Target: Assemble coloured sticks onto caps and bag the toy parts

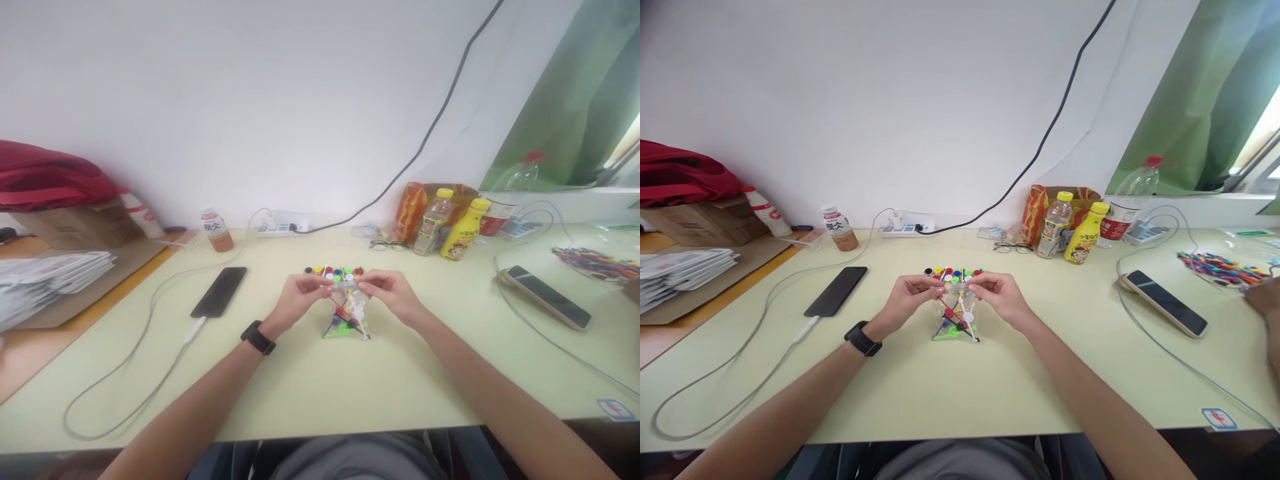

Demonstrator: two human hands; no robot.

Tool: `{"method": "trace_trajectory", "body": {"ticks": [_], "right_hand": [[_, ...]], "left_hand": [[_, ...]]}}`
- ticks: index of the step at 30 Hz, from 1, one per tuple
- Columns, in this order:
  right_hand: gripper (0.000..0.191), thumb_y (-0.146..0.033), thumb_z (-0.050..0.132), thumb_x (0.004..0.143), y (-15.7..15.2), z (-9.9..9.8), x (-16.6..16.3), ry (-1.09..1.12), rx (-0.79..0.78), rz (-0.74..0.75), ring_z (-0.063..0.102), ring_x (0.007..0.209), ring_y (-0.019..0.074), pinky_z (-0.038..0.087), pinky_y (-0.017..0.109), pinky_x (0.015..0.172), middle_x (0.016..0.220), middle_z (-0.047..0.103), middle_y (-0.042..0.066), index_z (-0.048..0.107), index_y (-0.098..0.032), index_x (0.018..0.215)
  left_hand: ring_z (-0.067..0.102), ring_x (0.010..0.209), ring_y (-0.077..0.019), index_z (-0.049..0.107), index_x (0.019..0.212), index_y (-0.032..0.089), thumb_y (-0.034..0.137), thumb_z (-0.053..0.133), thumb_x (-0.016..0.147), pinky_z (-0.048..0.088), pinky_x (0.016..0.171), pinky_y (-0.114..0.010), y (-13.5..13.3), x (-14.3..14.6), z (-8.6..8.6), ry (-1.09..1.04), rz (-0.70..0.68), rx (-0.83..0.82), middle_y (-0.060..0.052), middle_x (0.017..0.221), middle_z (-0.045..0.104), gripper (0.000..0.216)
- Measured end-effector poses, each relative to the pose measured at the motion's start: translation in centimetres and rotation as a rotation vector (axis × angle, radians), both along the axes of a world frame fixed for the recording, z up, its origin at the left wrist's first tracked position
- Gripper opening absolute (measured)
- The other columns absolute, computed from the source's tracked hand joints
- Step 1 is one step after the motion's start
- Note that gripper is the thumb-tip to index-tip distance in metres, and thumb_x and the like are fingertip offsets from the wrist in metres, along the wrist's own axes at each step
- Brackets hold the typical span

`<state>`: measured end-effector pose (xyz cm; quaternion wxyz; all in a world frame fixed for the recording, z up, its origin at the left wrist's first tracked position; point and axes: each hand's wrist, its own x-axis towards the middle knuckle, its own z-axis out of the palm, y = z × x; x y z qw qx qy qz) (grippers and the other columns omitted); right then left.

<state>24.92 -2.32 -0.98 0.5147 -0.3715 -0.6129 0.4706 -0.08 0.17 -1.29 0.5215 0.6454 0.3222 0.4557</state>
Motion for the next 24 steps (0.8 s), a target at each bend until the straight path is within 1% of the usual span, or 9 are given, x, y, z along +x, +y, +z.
{"method": "trace_trajectory", "body": {"ticks": [2,3,5,7,8,10,14,18,24], "right_hand": [[0.033,-0.045,0.082,0.079,0.05,-0.13,-0.11,-0.030,0.011,-0.016,0.063,0.073,0.0166,0.052,0.033,0.070,0.086,0.075,0.006,0.081,-0.019,0.099],[0.036,-0.046,0.082,0.079,0.10,-0.25,-0.16,-0.041,0.016,-0.030,0.064,0.073,0.0169,0.053,0.033,0.071,0.087,0.075,0.006,0.080,-0.019,0.103],[0.038,-0.047,0.081,0.080,0.20,-0.53,-0.23,-0.069,0.035,-0.067,0.065,0.075,0.0179,0.054,0.035,0.074,0.090,0.076,0.007,0.079,-0.019,0.107],[0.035,-0.048,0.080,0.082,0.27,-0.77,-0.30,-0.109,0.070,-0.100,0.066,0.076,0.0186,0.055,0.035,0.075,0.090,0.076,0.007,0.079,-0.019,0.102],[0.033,-0.048,0.079,0.082,0.29,-0.85,-0.33,-0.125,0.083,-0.108,0.067,0.076,0.0189,0.056,0.035,0.075,0.089,0.076,0.007,0.078,-0.019,0.097],[0.032,-0.050,0.077,0.083,0.26,-0.92,-0.40,-0.129,0.086,-0.111,0.067,0.074,0.0188,0.056,0.034,0.071,0.086,0.074,0.006,0.074,-0.019,0.093],[0.033,-0.051,0.075,0.085,0.12,-0.79,-0.46,-0.103,0.068,-0.096,0.064,0.065,0.0165,0.056,0.032,0.062,0.079,0.071,0.004,0.071,-0.020,0.094],[0.031,-0.048,0.078,0.083,0.01,-0.57,-0.39,-0.058,0.081,-0.081,0.064,0.065,0.0162,0.056,0.032,0.062,0.080,0.072,0.005,0.074,-0.019,0.094],[0.025,-0.044,0.078,0.083,-0.06,-0.22,-0.14,-0.011,0.100,-0.048,0.064,0.068,0.0169,0.056,0.033,0.066,0.078,0.073,0.005,0.082,-0.021,0.089]], "left_hand": [[0.077,0.087,-0.0244,0.076,0.118,0.015,0.034,0.084,0.081,0.062,0.085,-0.037,-0.01,0.07,0.04,0.009,0.004,0.005,-0.011,0.096,0.081,0.042],[0.077,0.089,-0.0248,0.074,0.120,0.015,0.035,0.084,0.082,0.062,0.086,-0.038,0.03,0.08,-0.01,0.026,0.010,0.014,-0.010,0.097,0.081,0.044],[0.077,0.090,-0.0260,0.076,0.114,0.015,0.038,0.082,0.083,0.062,0.086,-0.038,0.22,0.03,-0.23,0.076,0.031,0.048,-0.011,0.098,0.081,0.039],[0.077,0.090,-0.0265,0.079,0.102,0.014,0.040,0.081,0.084,0.062,0.084,-0.038,0.49,-0.06,-0.55,0.124,0.050,0.091,-0.012,0.099,0.080,0.032],[0.077,0.089,-0.0261,0.079,0.099,0.014,0.041,0.081,0.084,0.063,0.083,-0.037,0.63,-0.11,-0.70,0.141,0.058,0.109,-0.012,0.097,0.080,0.030],[0.077,0.086,-0.0244,0.078,0.097,0.015,0.041,0.080,0.085,0.063,0.081,-0.036,0.81,-0.20,-0.89,0.149,0.066,0.123,-0.010,0.094,0.080,0.029],[0.076,0.083,-0.0220,0.077,0.098,0.015,0.039,0.081,0.084,0.062,0.080,-0.034,0.78,-0.32,-0.69,0.125,0.031,0.089,-0.009,0.093,0.079,0.029],[0.076,0.085,-0.0221,0.078,0.098,0.015,0.036,0.084,0.081,0.062,0.082,-0.035,0.60,-0.34,-0.41,0.077,-0.023,0.055,-0.010,0.098,0.079,0.028],[0.073,0.087,-0.0221,0.083,0.092,0.017,0.034,0.079,0.084,0.060,0.081,-0.033,0.58,-0.31,-0.51,0.054,0.065,0.062,-0.009,0.090,0.079,0.019]]}}
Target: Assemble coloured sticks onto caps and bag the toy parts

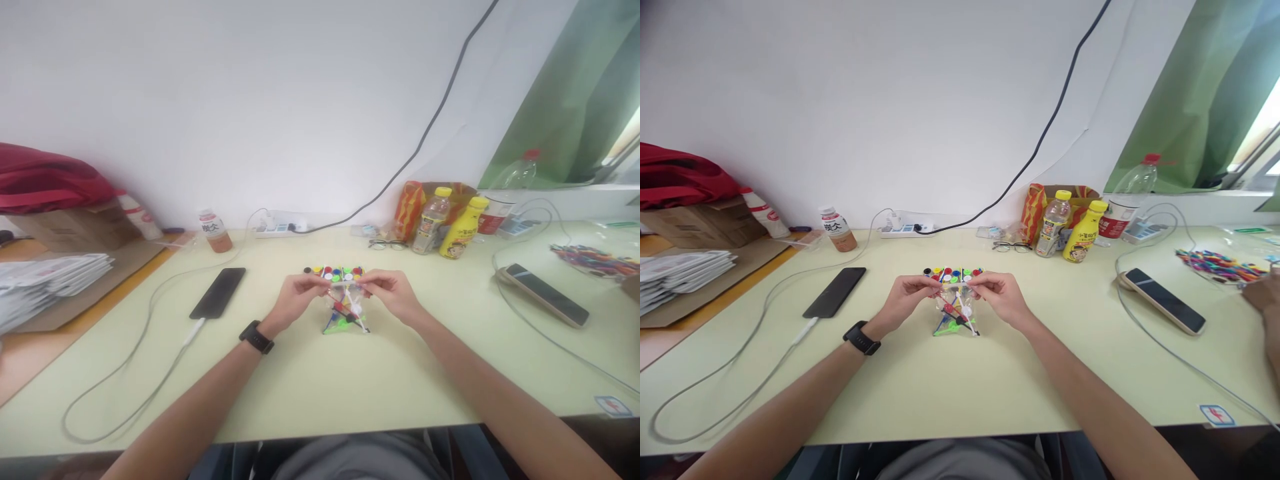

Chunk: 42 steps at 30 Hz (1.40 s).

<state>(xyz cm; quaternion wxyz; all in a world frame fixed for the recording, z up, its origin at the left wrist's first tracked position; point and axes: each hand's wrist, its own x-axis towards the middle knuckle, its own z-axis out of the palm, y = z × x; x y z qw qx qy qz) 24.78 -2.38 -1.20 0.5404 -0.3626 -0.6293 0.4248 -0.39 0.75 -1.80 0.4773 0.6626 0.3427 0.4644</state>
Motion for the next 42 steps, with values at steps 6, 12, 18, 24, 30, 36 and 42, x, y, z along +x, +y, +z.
{"method": "trace_trajectory", "body": {"ticks": [6,12,18,24,30,36,42], "right_hand": [[0.020,-0.038,0.079,0.083,-0.1,0.2,0.3,0.005,0.022,0.028,0.064,0.071,0.0165,0.055,0.032,0.067,0.085,0.073,0.007,0.082,-0.020,0.089],[0.036,-0.046,0.080,0.080,-0.2,0.0,0.0,-0.088,-0.117,0.024,0.064,0.071,0.0171,0.057,0.033,0.069,0.085,0.074,0.006,0.080,-0.018,0.102],[0.033,-0.047,0.082,0.078,-0.1,-0.2,0.1,-0.102,-0.066,-0.018,0.061,0.066,0.0167,0.052,0.032,0.064,0.076,0.073,0.005,0.082,-0.019,0.094],[0.025,-0.042,0.080,0.082,0.0,-0.4,0.0,-0.056,0.017,0.002,0.063,0.071,0.0177,0.052,0.032,0.064,0.086,0.073,0.007,0.085,-0.024,0.099],[0.021,-0.041,0.078,0.084,0.0,-0.4,-0.1,-0.054,0.083,0.001,0.063,0.076,0.0192,0.051,0.034,0.065,0.086,0.071,0.007,0.085,-0.026,0.097],[0.018,-0.039,0.075,0.087,-0.1,-0.8,-0.2,-0.064,0.136,-0.023,0.066,0.083,0.0213,0.052,0.035,0.070,0.090,0.073,0.008,0.084,-0.025,0.094],[0.031,-0.045,0.074,0.087,-0.7,-0.4,-0.7,-0.112,0.016,0.051,0.066,0.083,0.0211,0.055,0.034,0.074,0.093,0.073,0.007,0.078,-0.022,0.108]], "left_hand": [[0.074,0.090,-0.0229,0.081,0.094,0.015,0.034,0.083,0.081,0.060,0.087,-0.034,-0.4,0.2,0.1,-0.013,-0.034,-0.023,-0.010,0.096,0.079,0.023],[0.073,0.099,-0.0248,0.076,0.117,0.016,0.037,0.080,0.085,0.060,0.091,-0.037,-0.4,0.5,-0.2,-0.016,-0.047,0.012,-0.013,0.110,0.077,0.039],[0.071,0.086,-0.0207,0.079,0.099,0.016,0.041,0.073,0.090,0.058,0.080,-0.031,-0.3,0.5,-0.3,0.195,-0.037,0.153,-0.009,0.095,0.078,0.027],[0.071,0.087,-0.0209,0.078,0.102,0.017,0.032,0.071,0.091,0.057,0.080,-0.031,-0.2,0.5,-0.6,0.194,0.019,0.215,-0.008,0.096,0.078,0.019],[0.071,0.086,-0.0211,0.080,0.092,0.019,0.021,0.066,0.089,0.056,0.082,-0.032,-0.9,0.7,-0.3,0.226,0.131,0.363,-0.007,0.092,0.078,0.014],[0.069,0.088,-0.0209,0.077,0.110,0.019,0.036,0.076,0.088,0.056,0.079,-0.031,-1.2,1.1,0.0,0.178,0.041,0.247,-0.009,0.099,0.076,0.029],[0.067,0.081,-0.0193,0.081,0.092,0.019,0.041,0.074,0.090,0.054,0.076,-0.030,-1.9,1.6,0.9,0.159,-0.068,0.246,-0.008,0.087,0.076,0.023]]}}
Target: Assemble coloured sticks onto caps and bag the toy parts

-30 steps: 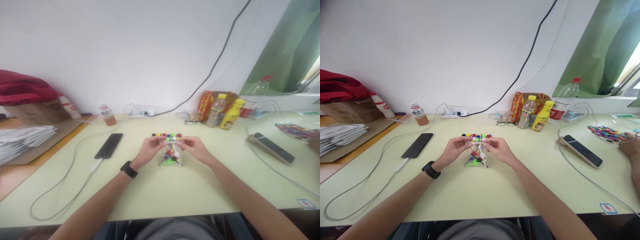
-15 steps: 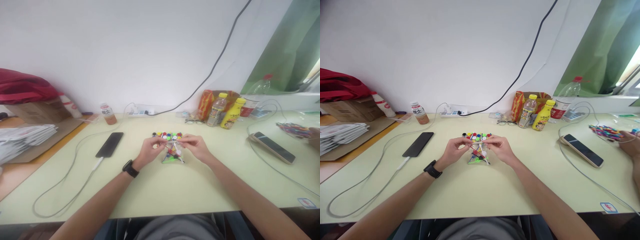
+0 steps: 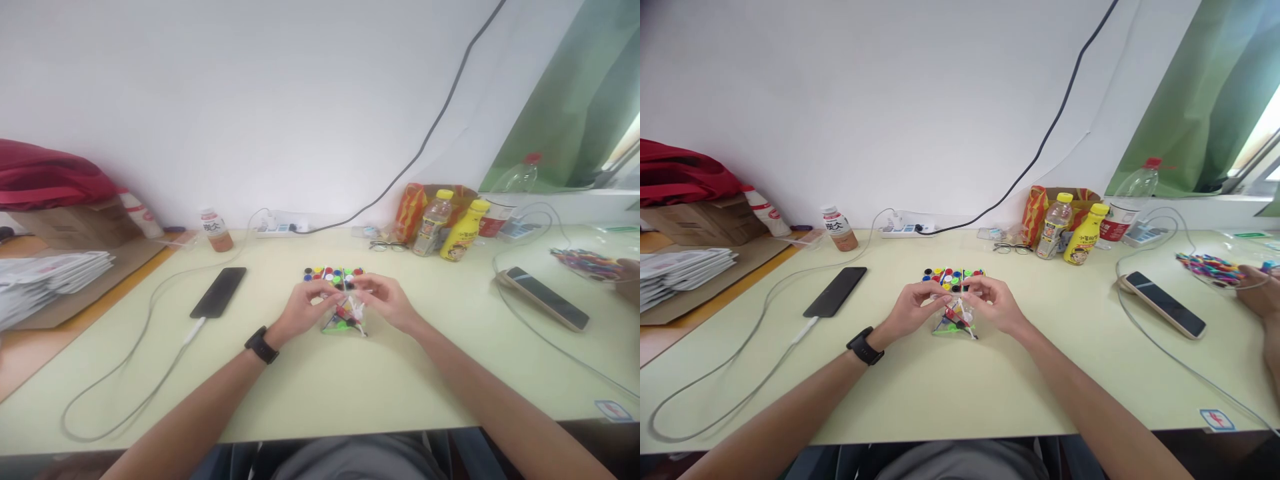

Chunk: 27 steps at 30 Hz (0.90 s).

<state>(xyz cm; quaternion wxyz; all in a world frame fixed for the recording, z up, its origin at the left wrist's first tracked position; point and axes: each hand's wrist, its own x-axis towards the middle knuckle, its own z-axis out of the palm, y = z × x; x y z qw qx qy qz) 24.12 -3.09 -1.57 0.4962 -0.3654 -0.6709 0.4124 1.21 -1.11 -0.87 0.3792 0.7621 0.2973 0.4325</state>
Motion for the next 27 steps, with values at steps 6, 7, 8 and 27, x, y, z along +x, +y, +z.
{"method": "trace_trajectory", "body": {"ticks": [6,7,8,27], "right_hand": [[0.030,-0.048,0.068,0.092,-0.6,1.1,-0.2,-0.214,0.077,0.024,0.063,0.074,0.0199,0.051,0.032,0.067,0.081,0.073,0.007,0.081,-0.021,0.086],[0.030,-0.048,0.068,0.091,-0.7,1.3,0.0,-0.226,0.076,0.029,0.063,0.072,0.0194,0.050,0.032,0.065,0.080,0.073,0.007,0.082,-0.021,0.086],[0.031,-0.049,0.069,0.091,-0.8,1.4,0.2,-0.236,0.071,0.034,0.062,0.071,0.0189,0.050,0.031,0.064,0.079,0.073,0.007,0.082,-0.022,0.086],[0.030,-0.048,0.074,0.087,-1.1,2.8,1.5,-0.237,0.016,0.058,0.057,0.060,0.0154,0.044,0.027,0.053,0.071,0.072,0.005,0.083,-0.020,0.080]], "left_hand": [[0.072,0.080,-0.0219,0.082,0.089,0.019,0.040,0.078,0.086,0.057,0.077,-0.032,-0.4,-0.2,0.4,0.005,-0.052,-0.102,-0.009,0.087,0.080,0.022],[0.072,0.079,-0.0221,0.082,0.088,0.018,0.041,0.079,0.086,0.057,0.077,-0.033,-0.4,-0.4,0.4,0.013,-0.060,-0.122,-0.009,0.085,0.080,0.023],[0.072,0.078,-0.0223,0.082,0.086,0.018,0.042,0.079,0.086,0.057,0.076,-0.033,-0.3,-0.5,0.5,0.023,-0.070,-0.138,-0.009,0.084,0.079,0.024],[0.075,0.083,-0.0237,0.084,0.092,0.018,0.038,0.080,0.085,0.060,0.078,-0.034,-0.8,0.0,-0.4,-0.126,-0.093,-0.306,-0.009,0.092,0.081,0.022]]}}
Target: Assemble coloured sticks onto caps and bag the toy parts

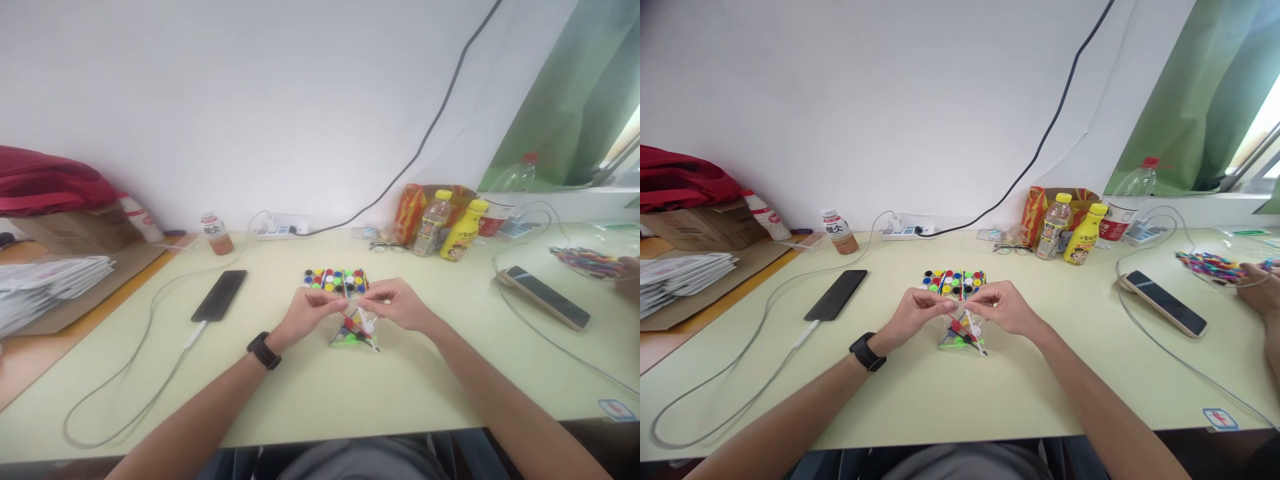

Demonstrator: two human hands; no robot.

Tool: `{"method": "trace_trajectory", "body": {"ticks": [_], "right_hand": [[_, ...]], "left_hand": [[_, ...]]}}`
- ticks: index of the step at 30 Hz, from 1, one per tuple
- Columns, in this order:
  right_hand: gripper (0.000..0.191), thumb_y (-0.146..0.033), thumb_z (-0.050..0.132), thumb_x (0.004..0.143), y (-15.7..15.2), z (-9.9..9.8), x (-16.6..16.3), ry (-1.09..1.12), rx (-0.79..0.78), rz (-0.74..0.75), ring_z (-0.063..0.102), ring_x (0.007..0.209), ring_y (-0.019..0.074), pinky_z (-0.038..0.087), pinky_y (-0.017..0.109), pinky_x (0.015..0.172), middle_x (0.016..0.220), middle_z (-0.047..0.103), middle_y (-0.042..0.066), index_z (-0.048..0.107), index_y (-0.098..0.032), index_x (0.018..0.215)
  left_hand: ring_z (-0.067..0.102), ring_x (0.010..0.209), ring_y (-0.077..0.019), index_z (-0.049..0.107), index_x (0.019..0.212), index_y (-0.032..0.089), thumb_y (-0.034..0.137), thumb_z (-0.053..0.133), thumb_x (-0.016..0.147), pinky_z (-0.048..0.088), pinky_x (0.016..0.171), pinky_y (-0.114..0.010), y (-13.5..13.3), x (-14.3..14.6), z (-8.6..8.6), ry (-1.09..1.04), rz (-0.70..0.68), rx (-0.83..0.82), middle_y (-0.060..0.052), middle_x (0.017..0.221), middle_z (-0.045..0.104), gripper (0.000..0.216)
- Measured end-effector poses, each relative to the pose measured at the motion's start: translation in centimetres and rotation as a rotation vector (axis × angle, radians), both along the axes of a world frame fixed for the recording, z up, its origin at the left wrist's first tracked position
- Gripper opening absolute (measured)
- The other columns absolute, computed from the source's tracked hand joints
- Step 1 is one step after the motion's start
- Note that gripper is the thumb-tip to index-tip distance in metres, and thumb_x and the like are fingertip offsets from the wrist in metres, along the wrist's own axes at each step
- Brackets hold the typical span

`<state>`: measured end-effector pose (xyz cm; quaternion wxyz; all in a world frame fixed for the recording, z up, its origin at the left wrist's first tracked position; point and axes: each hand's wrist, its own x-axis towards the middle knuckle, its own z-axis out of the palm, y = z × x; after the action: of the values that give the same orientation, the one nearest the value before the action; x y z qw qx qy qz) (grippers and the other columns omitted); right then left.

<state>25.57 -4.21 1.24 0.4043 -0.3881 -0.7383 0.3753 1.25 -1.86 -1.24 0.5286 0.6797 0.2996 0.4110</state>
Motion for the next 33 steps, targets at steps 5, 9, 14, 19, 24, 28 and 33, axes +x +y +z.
{"method": "trace_trajectory", "body": {"ticks": [5,9,14,19,24,28,33], "right_hand": [[0.033,-0.050,0.074,0.086,0.2,1.3,1.8,-0.095,-0.050,0.080,0.052,0.054,0.0134,0.040,0.027,0.050,0.062,0.065,0.003,0.083,-0.019,0.080],[0.036,-0.052,0.073,0.085,0.5,2.3,3.6,-0.150,-0.079,0.087,0.050,0.056,0.0131,0.039,0.027,0.049,0.066,0.067,0.004,0.082,-0.017,0.080],[0.047,-0.064,0.071,0.082,0.9,3.4,8.8,-0.316,-0.057,-0.112,0.058,0.062,0.0171,0.043,0.028,0.052,0.076,0.074,0.007,0.082,-0.018,0.081],[0.047,-0.065,0.065,0.085,2.1,2.1,15.2,-0.466,0.179,-0.632,0.067,0.078,0.0255,0.046,0.033,0.064,0.088,0.078,0.008,0.082,-0.021,0.086],[0.031,-0.046,0.060,0.092,4.6,-0.8,16.4,-0.755,0.366,-0.874,0.063,0.077,0.0227,0.039,0.033,0.065,0.088,0.073,0.006,0.081,-0.023,0.087],[0.025,-0.024,0.056,0.092,6.1,-2.7,13.2,-0.999,0.330,-0.721,0.062,0.083,0.0209,0.032,0.032,0.062,0.094,0.071,0.008,0.074,-0.020,0.076],[0.016,-0.012,0.057,0.082,6.5,-3.9,10.9,-1.133,0.220,-0.638,0.061,0.079,0.0183,0.028,0.030,0.060,0.091,0.069,0.006,0.068,-0.019,0.074]], "left_hand": [[0.075,0.082,-0.0232,0.084,0.090,0.017,0.038,0.080,0.085,0.060,0.075,-0.032,0.0,-0.1,0.1,0.044,-0.032,0.006,-0.010,0.092,0.081,0.022],[0.072,0.075,-0.0194,0.081,0.086,0.015,0.041,0.078,0.087,0.058,0.071,-0.029,0.1,0.0,-0.2,0.081,-0.013,0.036,-0.009,0.084,0.079,0.026],[0.063,0.063,-0.0127,0.074,0.083,0.015,0.045,0.072,0.090,0.048,0.059,-0.023,0.4,0.0,-1.2,0.231,0.040,0.050,-0.004,0.072,0.073,0.031],[0.060,0.064,-0.0125,0.073,0.084,0.016,0.039,0.069,0.091,0.043,0.060,-0.024,-0.2,0.5,-1.8,0.368,-0.091,0.070,-0.003,0.071,0.070,0.024],[0.059,0.073,-0.0140,0.073,0.092,0.018,0.023,0.058,0.092,0.041,0.063,-0.025,-0.3,0.4,-1.3,0.384,-0.053,0.168,-0.003,0.086,0.072,0.016],[0.061,0.074,-0.0146,0.063,0.069,0.016,0.009,0.040,0.087,0.044,0.070,-0.027,-0.2,0.1,-0.9,0.337,-0.120,0.119,-0.004,0.079,0.070,0.030],[0.043,0.054,-0.0108,0.051,0.058,0.017,0.006,0.037,0.080,0.034,0.055,-0.024,-0.1,-0.1,-1.3,0.327,-0.084,0.165,0.002,0.056,0.050,0.028]]}}
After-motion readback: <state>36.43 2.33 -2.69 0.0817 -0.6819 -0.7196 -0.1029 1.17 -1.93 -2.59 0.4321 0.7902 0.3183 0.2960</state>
